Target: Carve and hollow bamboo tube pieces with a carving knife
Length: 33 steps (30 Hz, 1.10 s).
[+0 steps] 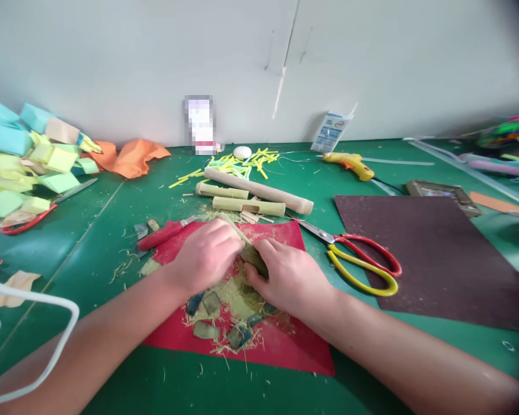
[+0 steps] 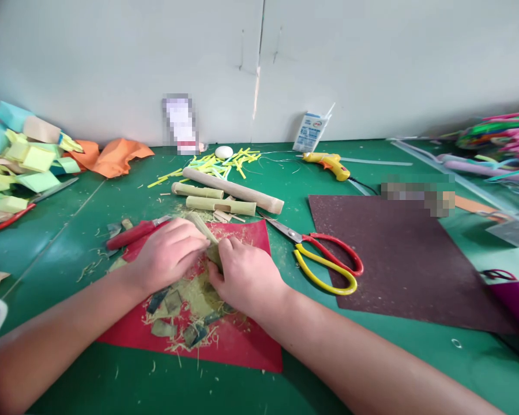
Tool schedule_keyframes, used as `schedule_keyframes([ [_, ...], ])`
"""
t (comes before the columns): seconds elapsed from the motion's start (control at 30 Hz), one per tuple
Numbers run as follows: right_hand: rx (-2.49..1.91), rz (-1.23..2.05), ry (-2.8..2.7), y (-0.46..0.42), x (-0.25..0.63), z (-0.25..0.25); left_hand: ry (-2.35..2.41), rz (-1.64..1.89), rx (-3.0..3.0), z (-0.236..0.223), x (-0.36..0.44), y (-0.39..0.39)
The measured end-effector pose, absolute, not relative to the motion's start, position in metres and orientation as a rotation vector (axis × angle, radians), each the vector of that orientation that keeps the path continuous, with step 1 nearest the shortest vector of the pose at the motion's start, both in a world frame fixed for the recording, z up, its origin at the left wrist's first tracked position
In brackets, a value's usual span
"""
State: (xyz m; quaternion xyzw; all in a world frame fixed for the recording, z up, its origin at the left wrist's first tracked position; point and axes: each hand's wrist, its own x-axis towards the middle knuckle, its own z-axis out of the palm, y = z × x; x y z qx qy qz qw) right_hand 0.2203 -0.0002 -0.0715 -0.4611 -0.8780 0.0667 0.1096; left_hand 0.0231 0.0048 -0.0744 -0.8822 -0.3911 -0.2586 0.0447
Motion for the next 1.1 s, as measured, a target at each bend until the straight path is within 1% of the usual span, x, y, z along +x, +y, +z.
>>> schedule_keyframes([
  [0.13,-1.355,0.207,-2.575,-0.0008,0.2207,-0.0714,-1.239,-0.812,-2.630,-0.0728,0.0242,0.0049],
  [0.23,-1.343,0.219,-2.581,-0.0011,0.2209,-0.0723,-1.188,-0.787,-2.720,-0.0720,0.0247,0.0050],
  [0.37,-1.377,0.214,-2.575,-0.0017,0.2206,-0.0721,-1.279,-0.806,-2.566,-0.0728,0.0225,0.0061],
  [0.5,-1.375,0.238,-2.572,-0.0028,0.2207,-0.0705,-1.202,-0.708,-2.701,-0.0730,0.0237,0.0022],
  [0.63,-1.386,0.241,-2.554,-0.0033,0.2207,-0.0703,-1.233,-0.772,-2.584,-0.0724,0.0257,0.0016],
  [0.77,-1.387,0.255,-2.559,-0.0037,0.2205,-0.0710,-1.174,-0.752,-2.695,-0.0725,0.0271,0.0023],
  [0.9,-1.385,0.259,-2.548,-0.0041,0.2204,-0.0710,-1.260,-0.796,-2.613,-0.0736,0.0273,0.0020],
  [1.0,-1.377,0.286,-2.545,-0.0037,0.2205,-0.0707,-1.168,-0.765,-2.743,-0.0739,0.0284,0.0010],
  [1.1,-1.388,0.276,-2.538,-0.0034,0.2206,-0.0707,-1.216,-0.820,-2.660,-0.0738,0.0292,0.0014],
])
